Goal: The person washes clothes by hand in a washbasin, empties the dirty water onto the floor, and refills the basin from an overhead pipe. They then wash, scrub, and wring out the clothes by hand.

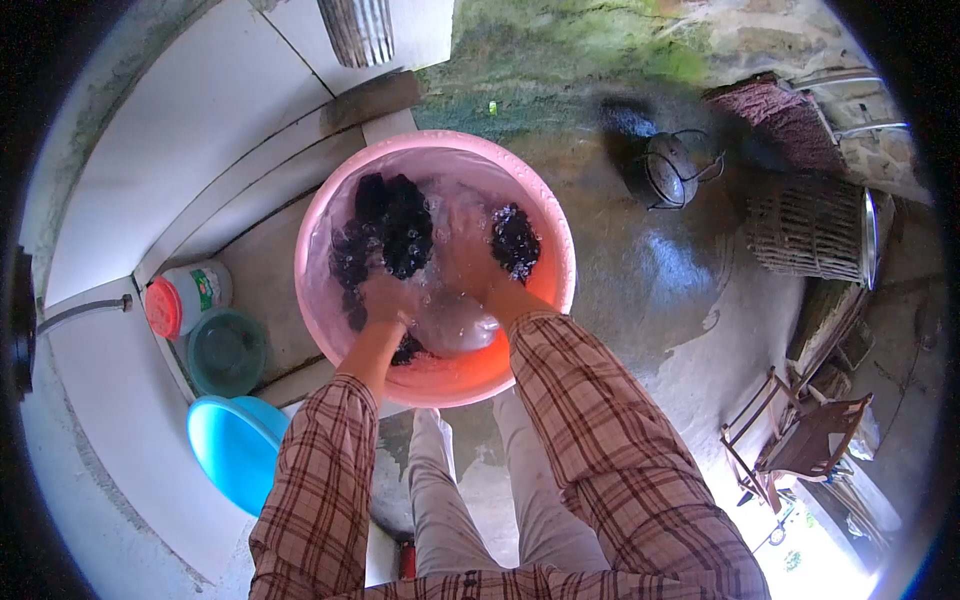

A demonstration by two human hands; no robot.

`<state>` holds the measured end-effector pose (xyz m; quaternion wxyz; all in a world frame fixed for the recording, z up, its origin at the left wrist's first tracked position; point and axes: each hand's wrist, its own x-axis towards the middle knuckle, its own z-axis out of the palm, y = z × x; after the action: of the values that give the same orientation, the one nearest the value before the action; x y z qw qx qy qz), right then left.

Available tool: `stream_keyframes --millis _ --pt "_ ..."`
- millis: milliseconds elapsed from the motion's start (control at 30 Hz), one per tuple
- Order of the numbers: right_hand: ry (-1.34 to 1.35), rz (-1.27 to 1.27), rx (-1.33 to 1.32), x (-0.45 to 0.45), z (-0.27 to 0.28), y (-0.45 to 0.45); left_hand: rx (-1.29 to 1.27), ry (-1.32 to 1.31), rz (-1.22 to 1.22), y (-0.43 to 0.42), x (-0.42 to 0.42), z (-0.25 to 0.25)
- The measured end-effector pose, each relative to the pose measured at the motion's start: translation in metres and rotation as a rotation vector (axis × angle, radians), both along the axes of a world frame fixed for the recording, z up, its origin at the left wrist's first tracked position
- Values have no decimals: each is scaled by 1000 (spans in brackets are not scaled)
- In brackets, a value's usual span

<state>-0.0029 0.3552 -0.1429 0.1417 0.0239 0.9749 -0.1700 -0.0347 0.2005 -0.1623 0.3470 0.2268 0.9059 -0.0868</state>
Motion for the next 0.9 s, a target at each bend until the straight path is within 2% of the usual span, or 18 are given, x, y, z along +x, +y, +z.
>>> stream_keyframes --millis 100,167,200,267,367,400,467,567,600,667,733,767,800,833,867,900 --pt "224 -37 -59 -6 -10 7 241 -18 343 1 -13 19" --pt "288 -59 -18 -10 -23 8 219 -2 522 8 -11 16" --pt "238 -161 -102 -15 -24 9 207 12 613 9 -10 15" --pt "142 -367 -276 -30 -5 9 347 -4 739 7 -9 14" --pt "-202 -454 -200 -48 41 8 660 -67 870 -4 -5 8" --pt "-196 -366 -129 -48 33 11 784 -94 905 -8 -3 7" --pt "-179 -186 15 -42 2 23 875 -239 1033 -11 3 16" --pt "94 -226 -130 -24 -5 38 924 -383 1172 -16 14 43" --pt "25 -414 -379 -21 -5 40 928 -422 1209 -16 17 54" --pt "-121 -782 -877 -17 5 44 913 -385 1152 -21 24 70" --pt "-59 -690 -684 -10 21 53 888 -275 1118 -27 35 83" --pt "-79 -741 -688 -10 47 54 968 -253 1102 -37 44 66" --pt "-99 -794 -688 -6 67 54 922 -181 994 -43 49 70" --pt "57 -607 -530 3 77 55 875 -110 887 -45 53 75" --pt "53 -472 -437 8 83 58 826 -41 781 -48 57 80" --pt "47 -340 -345 14 87 60 791 -107 708 -52 60 87"
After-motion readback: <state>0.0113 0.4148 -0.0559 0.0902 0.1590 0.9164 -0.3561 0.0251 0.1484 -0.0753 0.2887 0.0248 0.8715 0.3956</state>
